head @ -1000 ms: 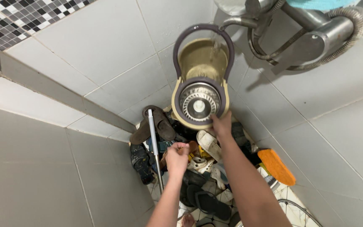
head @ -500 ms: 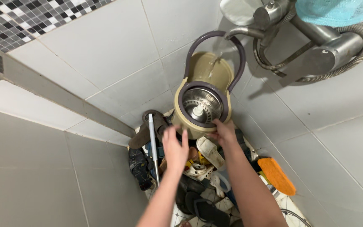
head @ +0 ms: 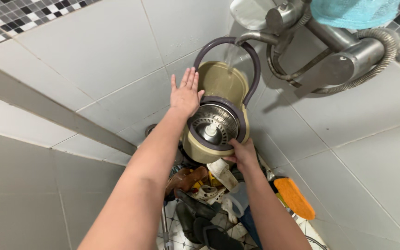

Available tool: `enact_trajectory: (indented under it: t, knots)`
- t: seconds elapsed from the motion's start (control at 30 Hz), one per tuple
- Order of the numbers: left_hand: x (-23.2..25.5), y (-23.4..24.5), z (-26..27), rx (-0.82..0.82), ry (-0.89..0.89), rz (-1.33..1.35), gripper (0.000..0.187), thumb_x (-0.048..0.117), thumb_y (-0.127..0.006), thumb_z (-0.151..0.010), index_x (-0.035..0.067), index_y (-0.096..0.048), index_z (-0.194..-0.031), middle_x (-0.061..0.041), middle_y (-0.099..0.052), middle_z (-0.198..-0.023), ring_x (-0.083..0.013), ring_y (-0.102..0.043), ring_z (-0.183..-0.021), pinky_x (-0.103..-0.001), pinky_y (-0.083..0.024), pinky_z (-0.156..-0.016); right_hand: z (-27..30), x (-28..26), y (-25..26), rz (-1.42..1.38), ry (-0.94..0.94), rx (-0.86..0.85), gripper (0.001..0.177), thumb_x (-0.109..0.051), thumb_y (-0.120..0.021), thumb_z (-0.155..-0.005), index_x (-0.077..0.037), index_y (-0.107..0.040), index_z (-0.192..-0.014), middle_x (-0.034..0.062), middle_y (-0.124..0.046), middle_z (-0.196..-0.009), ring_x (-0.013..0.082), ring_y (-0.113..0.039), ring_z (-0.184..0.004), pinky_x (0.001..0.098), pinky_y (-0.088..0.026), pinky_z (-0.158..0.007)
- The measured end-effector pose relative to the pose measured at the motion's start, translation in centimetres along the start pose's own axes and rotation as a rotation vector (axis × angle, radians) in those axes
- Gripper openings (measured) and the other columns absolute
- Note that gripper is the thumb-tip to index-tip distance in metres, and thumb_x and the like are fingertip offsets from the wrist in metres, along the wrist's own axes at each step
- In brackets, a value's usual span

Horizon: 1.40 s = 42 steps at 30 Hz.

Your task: The person carries a mop bucket into a bathroom, empties dirty water, and rinses the bucket under a shower head. They then fill a metal pot with water, add cleaning powder and liquid detergent to the bucket, and rinse the mop head under the shower.

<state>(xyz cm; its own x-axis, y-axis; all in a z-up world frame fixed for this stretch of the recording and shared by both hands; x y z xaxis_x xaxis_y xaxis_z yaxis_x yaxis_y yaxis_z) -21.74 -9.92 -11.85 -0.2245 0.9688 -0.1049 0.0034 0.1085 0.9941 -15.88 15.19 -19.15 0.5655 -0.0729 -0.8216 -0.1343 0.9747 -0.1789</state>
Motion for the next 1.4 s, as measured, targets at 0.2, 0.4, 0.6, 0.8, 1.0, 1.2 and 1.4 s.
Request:
enact_trajectory:
  t: [0.2, 0.4, 0.6, 0.8, 1.0, 1.2, 1.4]
  knots:
    - [0.0, -2.3, -2.7, -0.196, 0.042, -0.041, 0.069, 0.048, -0.019, -0.107, 0.01, -0.008, -0.164, -0.001, -0.006, -0.173, -0.0171, 0.002, -0.159, -0.059, 0.005, -0.125, 1.1, -0.6, 0.5, 0.05, 0.0, 0.017, 0.048, -0.007, -0.065, -0.089, -0.002, -0.04, -0.129, 0.0219, -0.067, -0.108, 0.0311, -0.075, -0.076, 0.0369, -0.062, -0.051]
    - [-1.8, 0.0, -1.9, -0.109, 0.208, 0.361, 0.073, 0.049, -0.034, -0.105, 0.003, -0.018, -0.158, -0.012, -0.026, -0.165, -0.0273, -0.008, -0.156, -0.067, -0.003, -0.12, -0.6, -0.3, 0.7, 0.065, -0.014, 0.026, 0.049, -0.006, -0.065, -0.088, -0.003, -0.042, -0.131, 0.0214, -0.068, -0.109, 0.0315, -0.075, -0.077, 0.0375, -0.06, -0.052]
    - [2.0, 2.4, 8.0, 0.461, 0.25, 0.83, 0.036, 0.02, -0.058, -0.1, 0.003, -0.059, -0.131, -0.021, -0.064, -0.132, -0.0403, -0.062, -0.122, -0.06, -0.039, -0.115, -0.9, 0.8, -0.6, -0.007, 0.028, 0.032, 0.04, -0.005, -0.064, -0.091, 0.005, -0.056, -0.129, 0.0253, -0.07, -0.111, 0.0362, -0.075, -0.081, 0.04, -0.062, -0.051]
    - [2.0, 3.7, 16.5, 0.527, 0.45, 1.045, 0.028, 0.02, -0.06, -0.096, 0.005, -0.065, -0.119, -0.019, -0.076, -0.106, -0.0368, -0.072, -0.104, -0.045, -0.055, -0.091, 1.0, 0.3, -0.5, -0.027, 0.199, -0.005, 0.053, -0.004, -0.063, -0.087, -0.005, -0.052, -0.139, 0.0133, -0.069, -0.123, 0.0248, -0.074, -0.099, 0.0367, -0.067, -0.066]
    - [2.2, 3.0, 15.7, 0.541, 0.368, 0.954, 0.028, 0.016, -0.061, -0.096, 0.001, -0.065, -0.118, -0.022, -0.073, -0.11, -0.0403, -0.068, -0.106, -0.046, -0.052, -0.093, -2.0, 0.0, -1.8, 0.227, 0.067, 0.24, 0.055, -0.008, -0.072, -0.087, -0.003, -0.047, -0.136, 0.0196, -0.064, -0.123, 0.0342, -0.071, -0.089, 0.0451, -0.06, -0.056]
    - [-0.6, 3.0, 15.7, 0.532, 0.347, 0.799, 0.028, 0.016, -0.063, -0.095, 0.0, -0.066, -0.118, -0.024, -0.071, -0.112, -0.0424, -0.067, -0.106, -0.048, -0.051, -0.094, -4.2, 0.9, -2.9, 0.128, 0.295, 0.097, 0.049, -0.015, -0.072, -0.089, -0.001, -0.056, -0.134, 0.0214, -0.071, -0.117, 0.0288, -0.074, -0.086, 0.0365, -0.06, -0.052]
    - [-1.6, 2.7, 16.2, 0.506, 0.356, 0.812, 0.03, 0.017, -0.062, -0.098, -0.001, -0.066, -0.12, -0.026, -0.07, -0.114, -0.0439, -0.066, -0.107, -0.049, -0.051, -0.095, -5.7, 4.1, -3.0, 0.111, 0.449, 0.175, 0.085, -0.011, -0.079, -0.088, -0.001, -0.024, -0.153, 0.022, -0.05, -0.144, 0.0322, -0.071, -0.097, 0.0398, -0.058, -0.064]
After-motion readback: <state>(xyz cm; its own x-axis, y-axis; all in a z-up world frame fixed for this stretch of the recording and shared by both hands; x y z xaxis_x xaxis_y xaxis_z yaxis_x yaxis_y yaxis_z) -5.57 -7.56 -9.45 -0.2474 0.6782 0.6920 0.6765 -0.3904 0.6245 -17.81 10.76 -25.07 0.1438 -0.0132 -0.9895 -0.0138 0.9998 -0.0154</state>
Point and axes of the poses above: each hand's wrist, its own z-axis away from the middle knuckle, its own y-axis out of the back of the hand, x = y × z, the point moved 2 cm from there along -z, towards the middle knuckle
